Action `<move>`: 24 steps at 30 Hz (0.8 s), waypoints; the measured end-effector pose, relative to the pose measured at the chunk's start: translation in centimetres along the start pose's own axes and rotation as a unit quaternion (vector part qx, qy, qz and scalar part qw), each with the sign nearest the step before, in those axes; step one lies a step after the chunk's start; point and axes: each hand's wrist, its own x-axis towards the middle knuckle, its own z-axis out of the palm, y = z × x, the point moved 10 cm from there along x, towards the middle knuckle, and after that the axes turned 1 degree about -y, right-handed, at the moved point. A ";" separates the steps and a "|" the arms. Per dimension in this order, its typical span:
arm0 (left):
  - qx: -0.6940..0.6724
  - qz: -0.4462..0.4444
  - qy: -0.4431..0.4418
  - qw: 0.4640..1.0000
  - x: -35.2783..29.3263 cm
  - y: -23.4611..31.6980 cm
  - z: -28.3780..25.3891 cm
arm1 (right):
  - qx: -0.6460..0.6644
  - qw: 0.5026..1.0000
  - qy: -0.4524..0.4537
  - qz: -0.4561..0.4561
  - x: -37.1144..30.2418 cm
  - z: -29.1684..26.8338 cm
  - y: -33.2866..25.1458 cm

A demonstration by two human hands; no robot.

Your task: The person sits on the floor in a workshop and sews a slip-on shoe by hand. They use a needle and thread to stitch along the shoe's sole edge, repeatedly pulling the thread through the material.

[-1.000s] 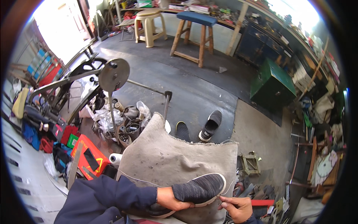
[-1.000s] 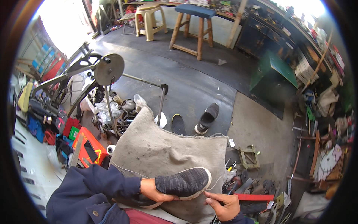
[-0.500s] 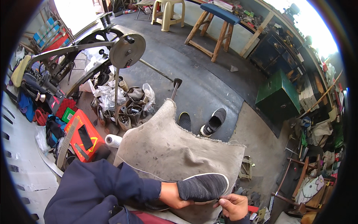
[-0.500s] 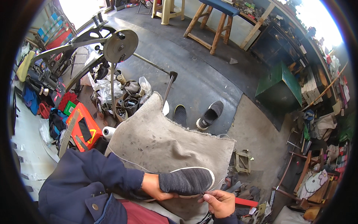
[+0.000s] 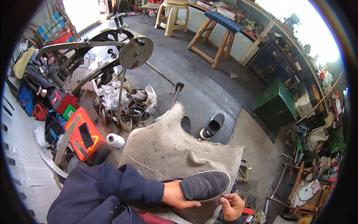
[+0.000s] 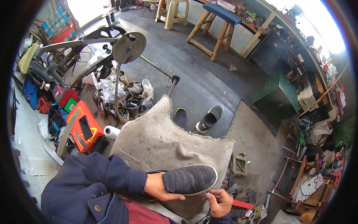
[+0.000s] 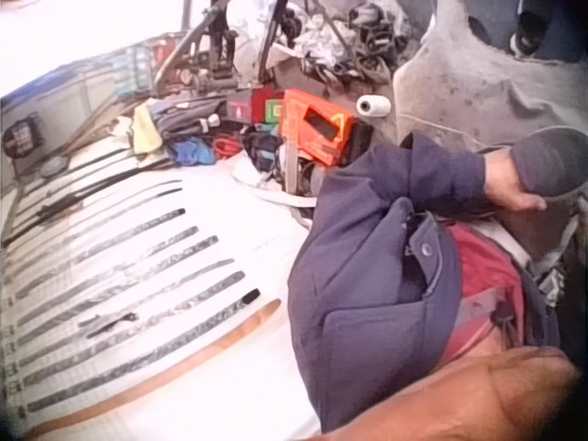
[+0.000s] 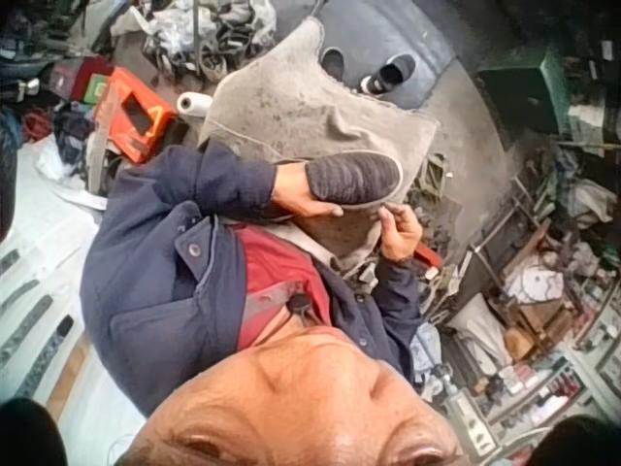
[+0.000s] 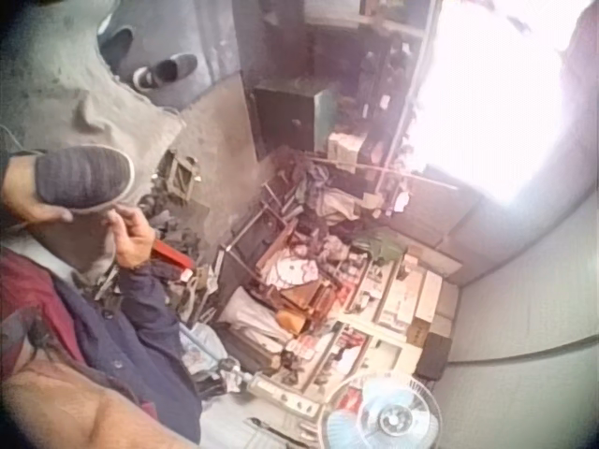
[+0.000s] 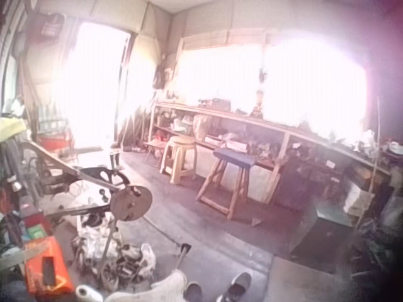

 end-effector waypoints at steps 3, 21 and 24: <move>0.062 -0.039 0.021 0.997 -1.1 1.2 -0.8 | -0.002 1.000 0.015 -0.016 -0.4 0.0 0.7; -0.376 -0.060 0.158 0.911 -7.4 5.7 -2.9 | 0.037 0.998 0.039 -0.041 -0.7 -0.5 2.2; -0.062 -0.201 0.126 0.969 -8.0 2.6 -2.9 | 0.038 0.998 0.041 -0.026 -1.0 -0.6 2.2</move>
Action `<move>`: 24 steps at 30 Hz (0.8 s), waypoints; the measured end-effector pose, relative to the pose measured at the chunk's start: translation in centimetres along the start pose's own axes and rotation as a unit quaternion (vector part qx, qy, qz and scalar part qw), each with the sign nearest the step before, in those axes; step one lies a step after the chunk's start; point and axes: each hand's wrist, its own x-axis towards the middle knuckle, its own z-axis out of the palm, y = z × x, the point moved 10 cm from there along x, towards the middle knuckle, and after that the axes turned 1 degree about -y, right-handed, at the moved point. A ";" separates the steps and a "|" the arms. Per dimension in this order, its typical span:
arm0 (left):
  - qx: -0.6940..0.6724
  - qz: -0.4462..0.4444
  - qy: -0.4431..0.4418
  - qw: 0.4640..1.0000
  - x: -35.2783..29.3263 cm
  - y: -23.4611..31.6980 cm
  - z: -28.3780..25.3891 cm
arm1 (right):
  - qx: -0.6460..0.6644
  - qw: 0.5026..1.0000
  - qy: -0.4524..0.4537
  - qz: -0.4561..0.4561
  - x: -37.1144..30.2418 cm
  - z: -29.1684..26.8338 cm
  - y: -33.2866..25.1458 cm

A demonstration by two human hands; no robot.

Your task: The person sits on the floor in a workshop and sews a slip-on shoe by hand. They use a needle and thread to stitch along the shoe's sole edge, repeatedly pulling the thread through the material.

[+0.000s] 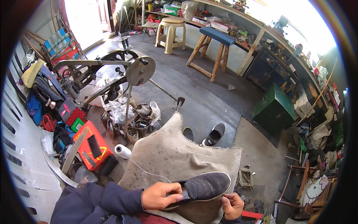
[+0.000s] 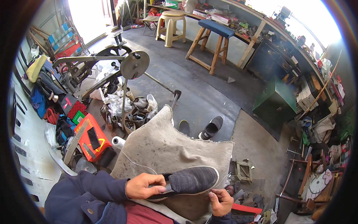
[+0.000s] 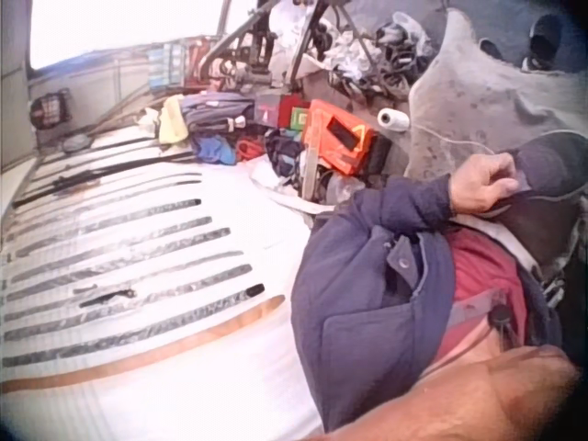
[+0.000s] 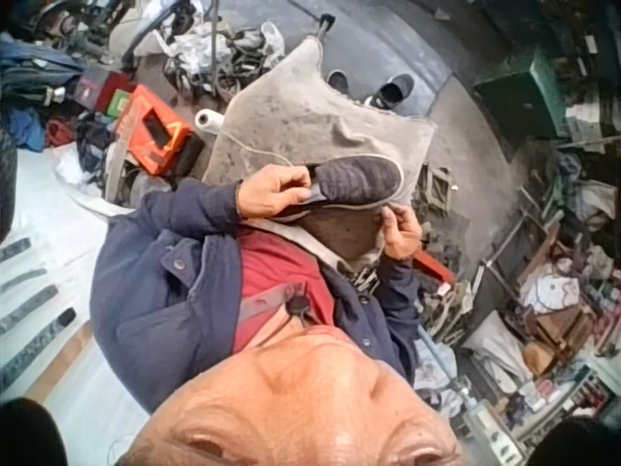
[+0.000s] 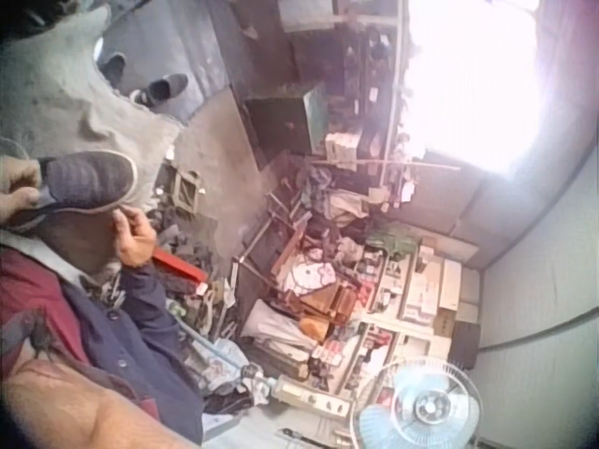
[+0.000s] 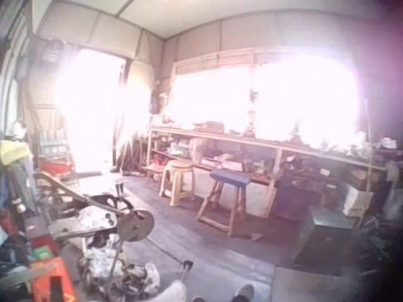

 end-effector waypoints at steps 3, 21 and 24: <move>0.136 0.107 -0.036 0.984 1.3 1.3 1.9 | 0.007 1.000 0.002 -0.001 -0.1 0.0 -0.3; -0.228 0.100 -0.196 0.948 8.5 -0.6 7.3 | -0.152 0.968 -0.166 0.107 3.7 0.6 -3.9; -0.144 0.136 -0.185 0.962 8.9 -0.5 6.9 | -0.227 0.949 -0.211 0.063 4.4 1.6 -5.0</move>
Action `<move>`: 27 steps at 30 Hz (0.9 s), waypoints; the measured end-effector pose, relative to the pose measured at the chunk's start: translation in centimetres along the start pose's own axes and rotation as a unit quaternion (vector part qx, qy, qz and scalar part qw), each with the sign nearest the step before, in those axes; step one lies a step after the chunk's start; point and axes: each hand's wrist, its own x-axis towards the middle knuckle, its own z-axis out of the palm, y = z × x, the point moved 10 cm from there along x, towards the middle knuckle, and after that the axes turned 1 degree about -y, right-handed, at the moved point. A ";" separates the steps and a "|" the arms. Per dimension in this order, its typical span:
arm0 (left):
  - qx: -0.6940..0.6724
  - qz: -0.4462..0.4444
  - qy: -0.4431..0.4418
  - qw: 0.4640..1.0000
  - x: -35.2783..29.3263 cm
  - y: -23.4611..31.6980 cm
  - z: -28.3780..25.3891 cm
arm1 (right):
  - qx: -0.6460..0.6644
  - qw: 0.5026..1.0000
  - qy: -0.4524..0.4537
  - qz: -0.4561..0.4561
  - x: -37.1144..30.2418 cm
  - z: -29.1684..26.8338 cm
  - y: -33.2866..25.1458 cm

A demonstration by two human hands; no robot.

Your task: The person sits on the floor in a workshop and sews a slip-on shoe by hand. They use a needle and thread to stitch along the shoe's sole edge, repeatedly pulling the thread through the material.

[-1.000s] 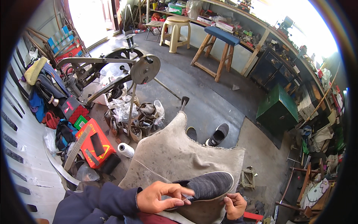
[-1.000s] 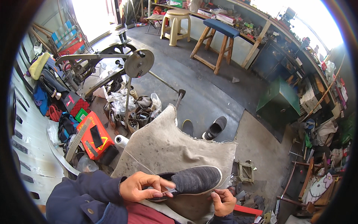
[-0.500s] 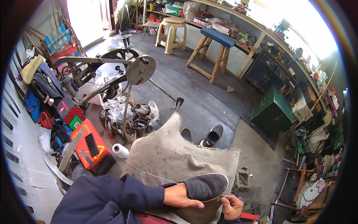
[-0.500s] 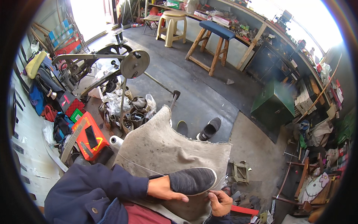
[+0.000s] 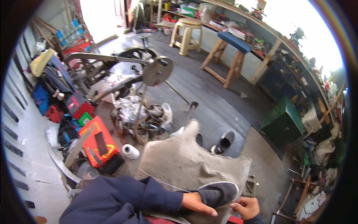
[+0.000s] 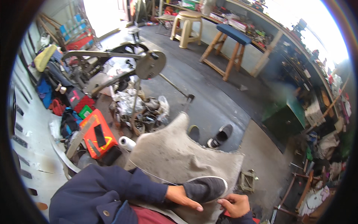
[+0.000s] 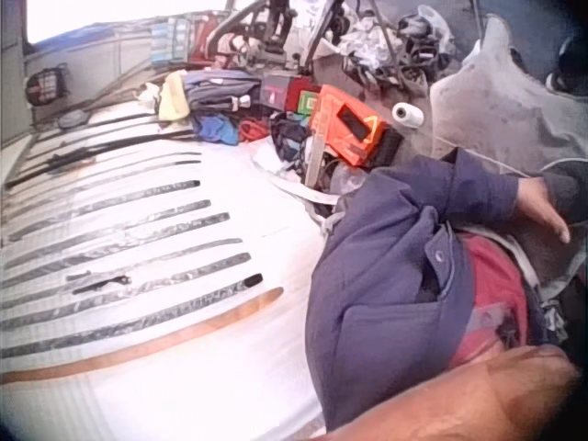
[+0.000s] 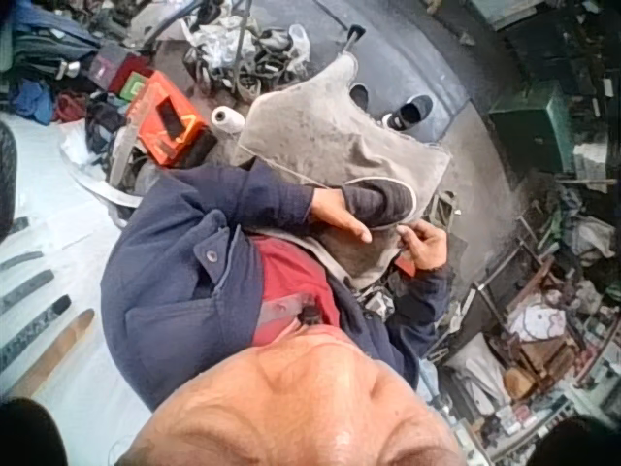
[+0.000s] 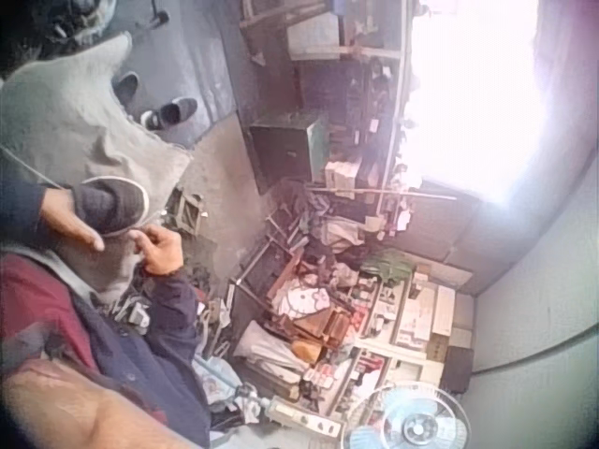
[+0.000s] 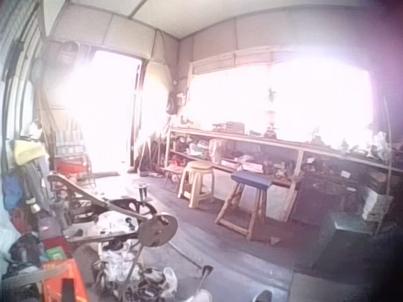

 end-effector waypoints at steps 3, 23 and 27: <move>-0.005 -0.085 0.014 0.996 -0.7 -1.4 -0.3 | 0.022 0.999 0.024 0.008 0.3 0.9 -0.2; 0.105 0.044 0.186 0.976 -2.3 2.3 -2.8 | -0.105 0.963 0.202 -0.145 1.9 2.1 -2.5; 0.079 0.056 0.165 0.981 -2.0 1.9 -2.6 | -0.291 0.907 0.300 -0.051 1.1 0.1 1.7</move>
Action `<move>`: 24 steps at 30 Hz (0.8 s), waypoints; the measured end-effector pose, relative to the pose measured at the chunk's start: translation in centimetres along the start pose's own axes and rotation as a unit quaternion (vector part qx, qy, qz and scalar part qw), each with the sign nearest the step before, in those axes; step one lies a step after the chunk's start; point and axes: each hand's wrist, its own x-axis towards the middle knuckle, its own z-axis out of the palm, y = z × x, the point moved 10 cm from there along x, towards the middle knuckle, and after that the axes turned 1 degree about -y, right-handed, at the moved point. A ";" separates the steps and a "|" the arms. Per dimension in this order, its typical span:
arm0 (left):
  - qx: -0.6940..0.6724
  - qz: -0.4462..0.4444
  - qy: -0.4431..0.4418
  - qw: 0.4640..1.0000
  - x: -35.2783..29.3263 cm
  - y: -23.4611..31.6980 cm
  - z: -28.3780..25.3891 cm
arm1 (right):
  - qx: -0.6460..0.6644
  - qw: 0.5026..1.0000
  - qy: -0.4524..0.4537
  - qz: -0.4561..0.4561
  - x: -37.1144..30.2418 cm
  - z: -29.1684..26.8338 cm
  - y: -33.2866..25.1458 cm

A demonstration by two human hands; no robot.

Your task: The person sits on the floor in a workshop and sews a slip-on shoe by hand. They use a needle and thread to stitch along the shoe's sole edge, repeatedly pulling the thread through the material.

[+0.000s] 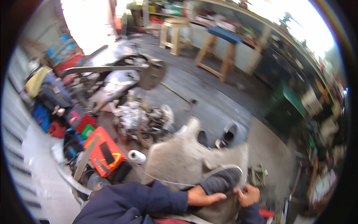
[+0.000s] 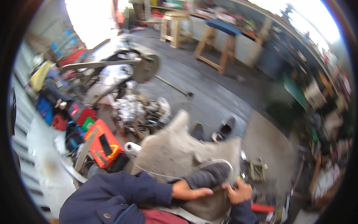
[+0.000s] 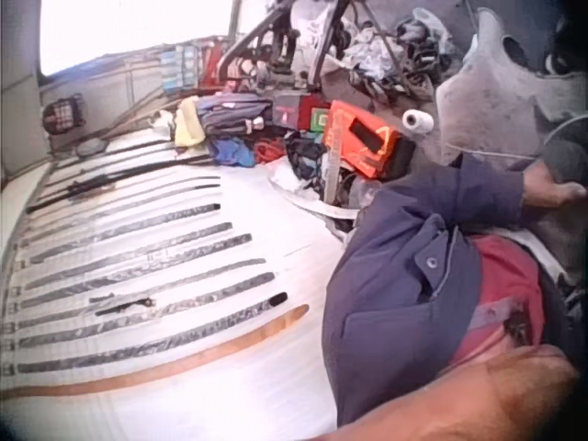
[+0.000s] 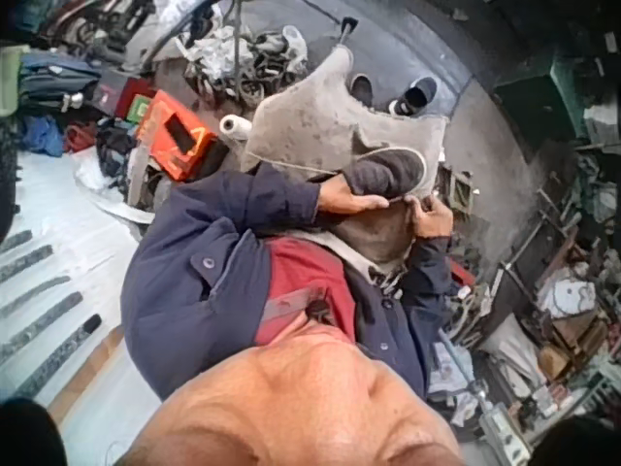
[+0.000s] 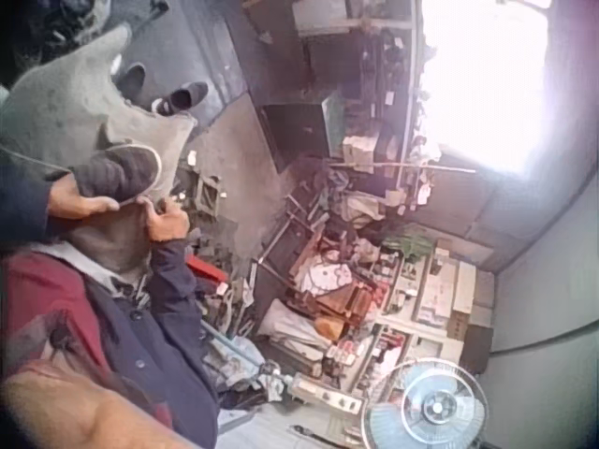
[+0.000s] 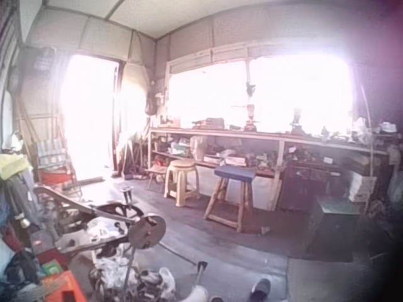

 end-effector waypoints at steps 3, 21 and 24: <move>0.045 0.003 0.004 0.999 0.1 0.2 -0.4 | 0.073 0.994 -0.031 0.077 -1.9 1.1 4.0; -0.047 -0.161 0.007 0.986 -0.1 -1.5 -0.4 | 0.813 0.527 0.232 0.086 -6.5 -3.7 7.5; -0.025 -0.172 -0.023 0.985 -0.4 -1.1 0.1 | 0.630 0.745 0.208 0.073 -5.9 -3.0 4.1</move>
